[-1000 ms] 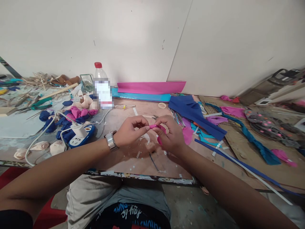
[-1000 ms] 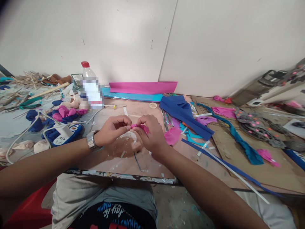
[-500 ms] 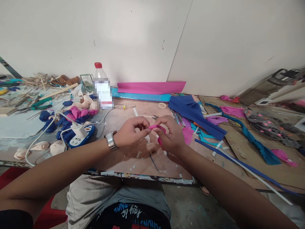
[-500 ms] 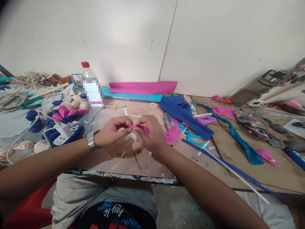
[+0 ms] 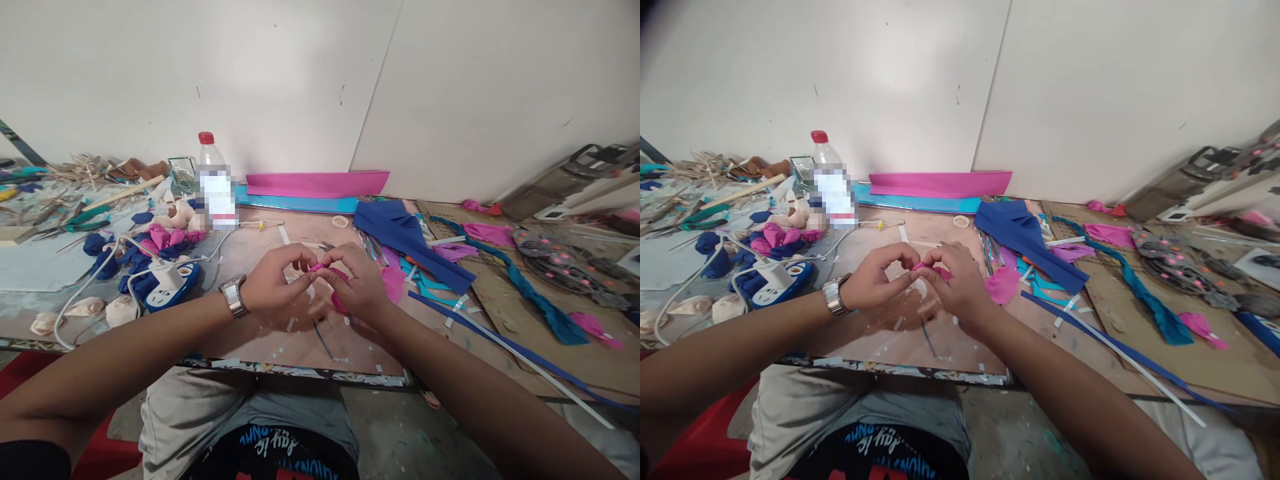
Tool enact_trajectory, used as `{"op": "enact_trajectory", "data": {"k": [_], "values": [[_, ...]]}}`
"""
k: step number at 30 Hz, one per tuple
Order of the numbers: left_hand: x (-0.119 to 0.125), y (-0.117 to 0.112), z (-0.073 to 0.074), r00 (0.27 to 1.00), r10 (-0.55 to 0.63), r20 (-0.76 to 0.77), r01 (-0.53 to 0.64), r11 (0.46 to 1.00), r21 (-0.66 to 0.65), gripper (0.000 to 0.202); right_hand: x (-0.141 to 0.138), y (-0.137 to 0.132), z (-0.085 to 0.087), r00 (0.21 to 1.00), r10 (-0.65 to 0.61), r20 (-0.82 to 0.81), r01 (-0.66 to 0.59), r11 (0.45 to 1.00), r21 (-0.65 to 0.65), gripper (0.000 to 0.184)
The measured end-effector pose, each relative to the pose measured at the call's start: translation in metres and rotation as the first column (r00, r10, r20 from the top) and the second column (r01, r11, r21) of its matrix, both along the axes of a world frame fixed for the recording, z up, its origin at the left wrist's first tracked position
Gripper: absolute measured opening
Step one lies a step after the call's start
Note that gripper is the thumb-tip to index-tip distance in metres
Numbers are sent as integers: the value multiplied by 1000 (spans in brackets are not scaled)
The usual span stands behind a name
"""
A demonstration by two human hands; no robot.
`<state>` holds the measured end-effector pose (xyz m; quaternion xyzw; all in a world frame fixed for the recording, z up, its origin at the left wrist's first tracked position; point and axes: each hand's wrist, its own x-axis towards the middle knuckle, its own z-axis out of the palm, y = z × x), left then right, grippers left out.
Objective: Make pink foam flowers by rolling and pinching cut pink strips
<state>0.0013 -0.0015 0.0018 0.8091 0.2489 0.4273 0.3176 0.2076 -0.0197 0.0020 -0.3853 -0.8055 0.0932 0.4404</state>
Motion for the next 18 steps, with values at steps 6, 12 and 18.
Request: {"op": "enact_trajectory", "data": {"k": [6, 12, 18], "values": [[0, 3, -4, 999, 8, 48, -3, 994, -106, 18, 1, -1, 2, 1000, 8, -9, -8, 999, 36, 19], [2, 5, -9, 991, -28, 128, 53, 979, -195, 19, 0, -3, 5, 1000, 10, 3, -11, 997, 74, 8], [5, 5, -11, 986, -59, 159, 90, 975, -201, 12, 0, -3, 4, 1000, 19, 0, -19, 996, 85, 5]]}}
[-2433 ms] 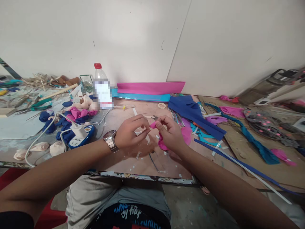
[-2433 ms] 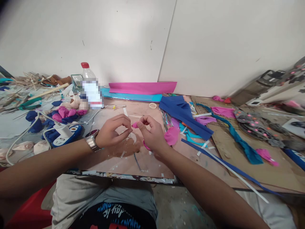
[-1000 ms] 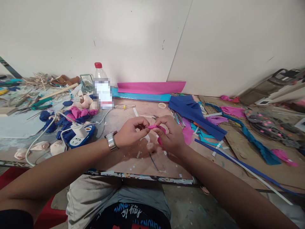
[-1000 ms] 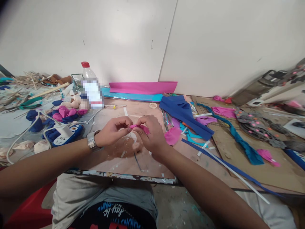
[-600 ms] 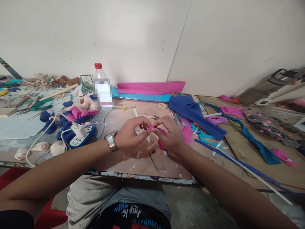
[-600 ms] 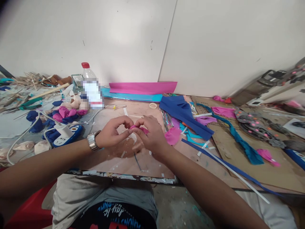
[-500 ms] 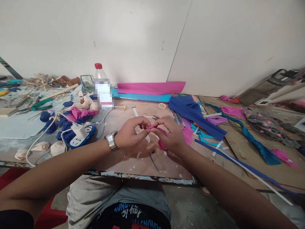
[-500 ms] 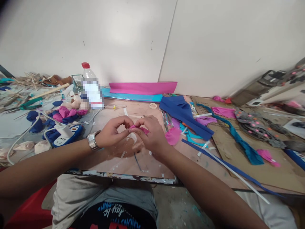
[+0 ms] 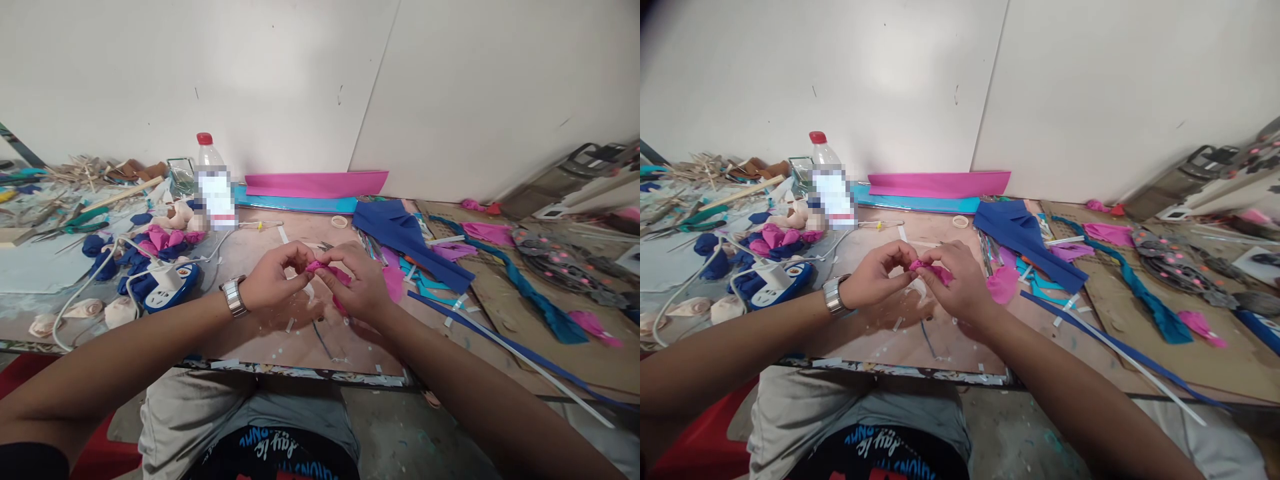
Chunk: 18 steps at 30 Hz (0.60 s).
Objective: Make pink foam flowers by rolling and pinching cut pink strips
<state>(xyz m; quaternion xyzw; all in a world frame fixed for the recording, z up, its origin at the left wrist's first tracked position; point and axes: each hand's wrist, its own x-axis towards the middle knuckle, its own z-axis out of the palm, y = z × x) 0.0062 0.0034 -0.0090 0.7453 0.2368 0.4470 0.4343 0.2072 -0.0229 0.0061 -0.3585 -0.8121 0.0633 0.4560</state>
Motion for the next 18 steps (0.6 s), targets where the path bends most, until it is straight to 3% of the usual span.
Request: {"op": "enact_trajectory", "data": {"k": [10, 18], "values": [[3, -6, 4, 998, -66, 7, 66, 993, -100, 24, -1, -2, -2, 997, -40, -63, 34, 995, -95, 8], [4, -7, 3, 999, -35, 21, 35, 999, -31, 12, -4, -5, -3, 996, -17, -85, 7, 994, -108, 9]]}}
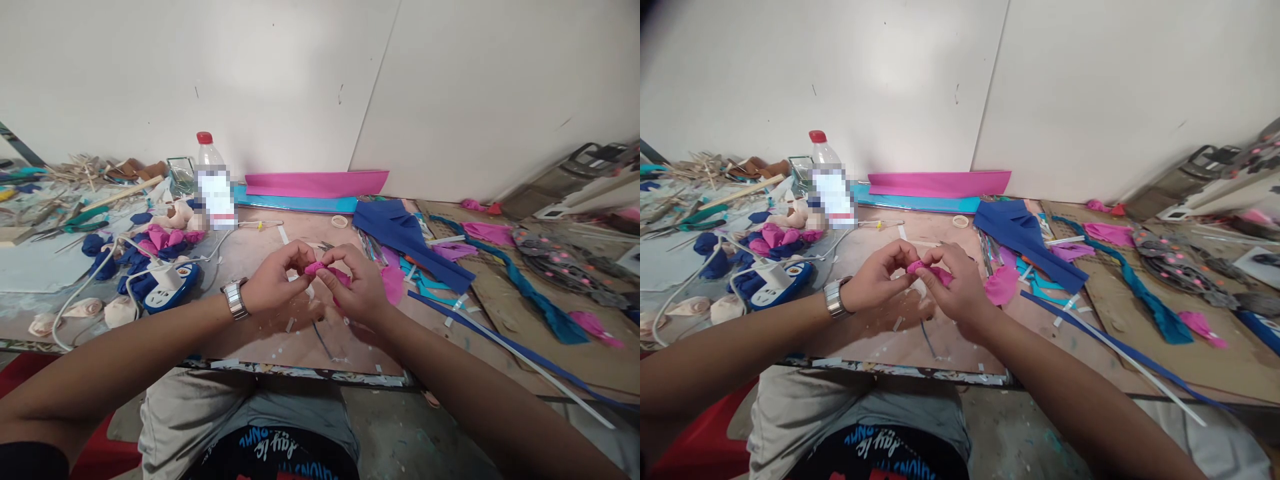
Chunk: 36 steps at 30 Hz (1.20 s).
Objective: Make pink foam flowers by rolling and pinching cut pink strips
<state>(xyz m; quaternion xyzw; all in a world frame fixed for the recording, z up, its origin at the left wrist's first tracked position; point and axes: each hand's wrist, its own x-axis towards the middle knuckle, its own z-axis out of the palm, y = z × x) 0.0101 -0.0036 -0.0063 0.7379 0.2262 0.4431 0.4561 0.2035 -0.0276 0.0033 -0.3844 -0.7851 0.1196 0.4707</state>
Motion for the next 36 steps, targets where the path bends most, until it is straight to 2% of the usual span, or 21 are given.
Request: {"op": "enact_trajectory", "data": {"k": [5, 10, 14, 26, 32, 36], "values": [[-3, 2, 0, 1000, 7, -18, -5, 998, 66, 13, 1, 0, 0, 999, -34, -2, 34, 999, 1, 9], [-6, 4, 1, 998, 24, 65, -31, 994, 101, 15, 3, 4, 0, 997, -36, 62, 35, 999, 23, 9], [-6, 5, 0, 996, 78, 43, -82, 993, 89, 17, 3, 5, 1, 996, -37, 85, 30, 996, 78, 9], [-6, 5, 1, 998, 24, 54, -27, 998, 60, 16, 2, 5, 1, 990, -64, 129, 40, 982, 184, 10], [-6, 6, 0, 996, 31, 85, -34, 999, 37, 15, 3, 4, 2, 988, -62, 145, 33, 981, 191, 8], [-6, 6, 0, 994, 74, 77, -78, 996, 52, 17, 3, 3, 3, 986, -84, 145, 56, 981, 188, 4]]}}
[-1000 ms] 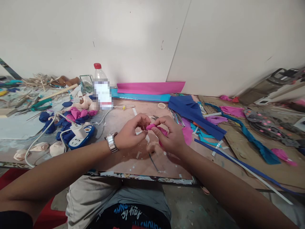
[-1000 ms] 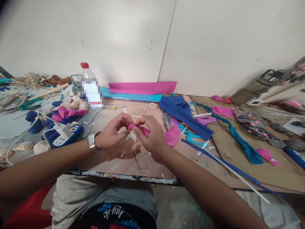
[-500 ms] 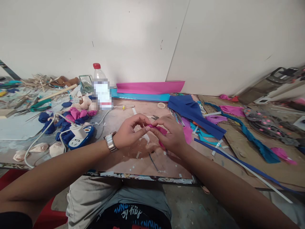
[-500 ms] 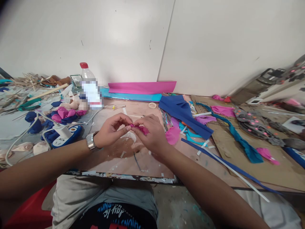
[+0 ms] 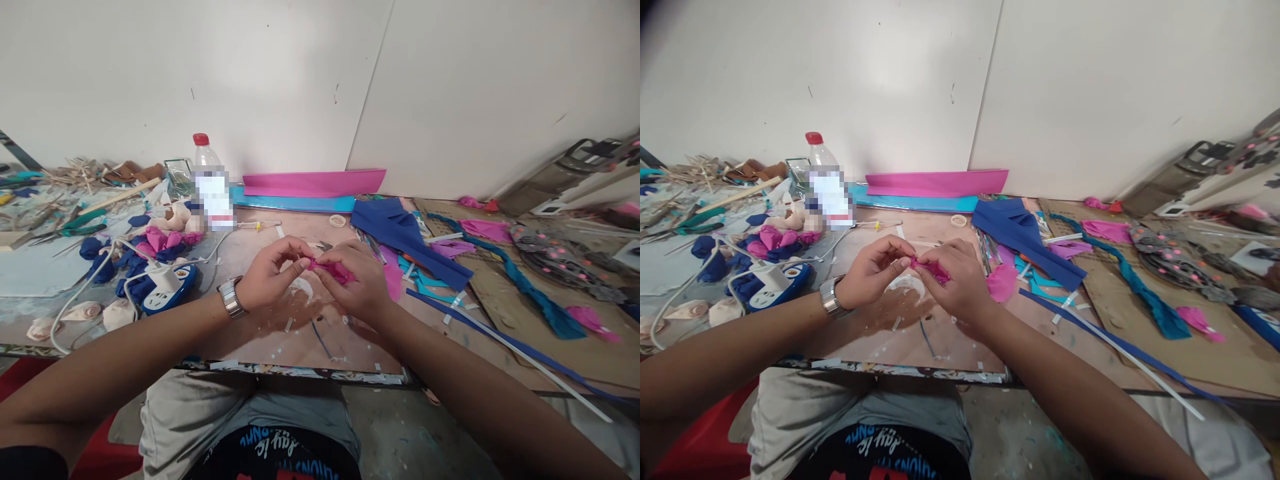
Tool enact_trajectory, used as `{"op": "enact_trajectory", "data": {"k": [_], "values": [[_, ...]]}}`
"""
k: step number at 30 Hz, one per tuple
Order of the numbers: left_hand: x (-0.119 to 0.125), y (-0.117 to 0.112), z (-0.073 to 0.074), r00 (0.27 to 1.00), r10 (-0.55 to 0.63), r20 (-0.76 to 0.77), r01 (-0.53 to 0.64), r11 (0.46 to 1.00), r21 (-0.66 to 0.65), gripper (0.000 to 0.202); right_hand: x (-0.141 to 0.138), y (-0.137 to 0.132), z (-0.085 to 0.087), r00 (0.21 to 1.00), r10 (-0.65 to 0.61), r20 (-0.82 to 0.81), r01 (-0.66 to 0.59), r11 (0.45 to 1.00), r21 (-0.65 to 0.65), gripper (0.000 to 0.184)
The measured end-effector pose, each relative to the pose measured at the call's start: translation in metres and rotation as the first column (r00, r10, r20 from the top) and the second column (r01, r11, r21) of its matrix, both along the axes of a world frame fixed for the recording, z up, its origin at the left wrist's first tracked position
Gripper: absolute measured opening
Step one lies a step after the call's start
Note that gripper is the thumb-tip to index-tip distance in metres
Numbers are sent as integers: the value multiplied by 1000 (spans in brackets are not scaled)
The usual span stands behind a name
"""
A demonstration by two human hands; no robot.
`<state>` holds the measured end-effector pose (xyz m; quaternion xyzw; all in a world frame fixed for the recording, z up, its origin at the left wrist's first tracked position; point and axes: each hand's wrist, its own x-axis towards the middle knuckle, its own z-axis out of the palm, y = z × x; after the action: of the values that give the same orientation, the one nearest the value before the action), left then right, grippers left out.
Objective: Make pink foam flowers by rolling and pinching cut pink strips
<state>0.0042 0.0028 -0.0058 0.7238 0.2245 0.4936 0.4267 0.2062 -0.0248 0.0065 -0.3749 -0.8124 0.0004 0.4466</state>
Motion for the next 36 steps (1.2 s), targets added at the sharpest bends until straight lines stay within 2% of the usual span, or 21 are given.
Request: {"op": "enact_trajectory", "data": {"k": [6, 15, 22, 31, 36], "values": [[-1, 0, 1, 997, 69, -40, -69, 998, 4, 21, 0, 1, 0, 1000, -2, 19, 1, 1000, 15, 7], [-1, 0, -3, 994, 92, -52, -93, 995, -28, 23, 1, 1, -1, 1000, 9, 14, -9, 999, -34, 9], [-3, 4, -3, 989, 124, -85, -119, 991, 67, 22, 2, 1, 0, 1000, -7, -4, 7, 1000, -11, 4], [-2, -1, 1, 987, 129, -94, -124, 991, 58, 27, 1, 1, 0, 999, -36, -2, 36, 999, -10, 5], [-3, -1, 0, 983, 137, -125, -129, 989, 70, 25, 1, 2, -1, 1000, -14, -18, 13, 1000, -6, 4]]}}
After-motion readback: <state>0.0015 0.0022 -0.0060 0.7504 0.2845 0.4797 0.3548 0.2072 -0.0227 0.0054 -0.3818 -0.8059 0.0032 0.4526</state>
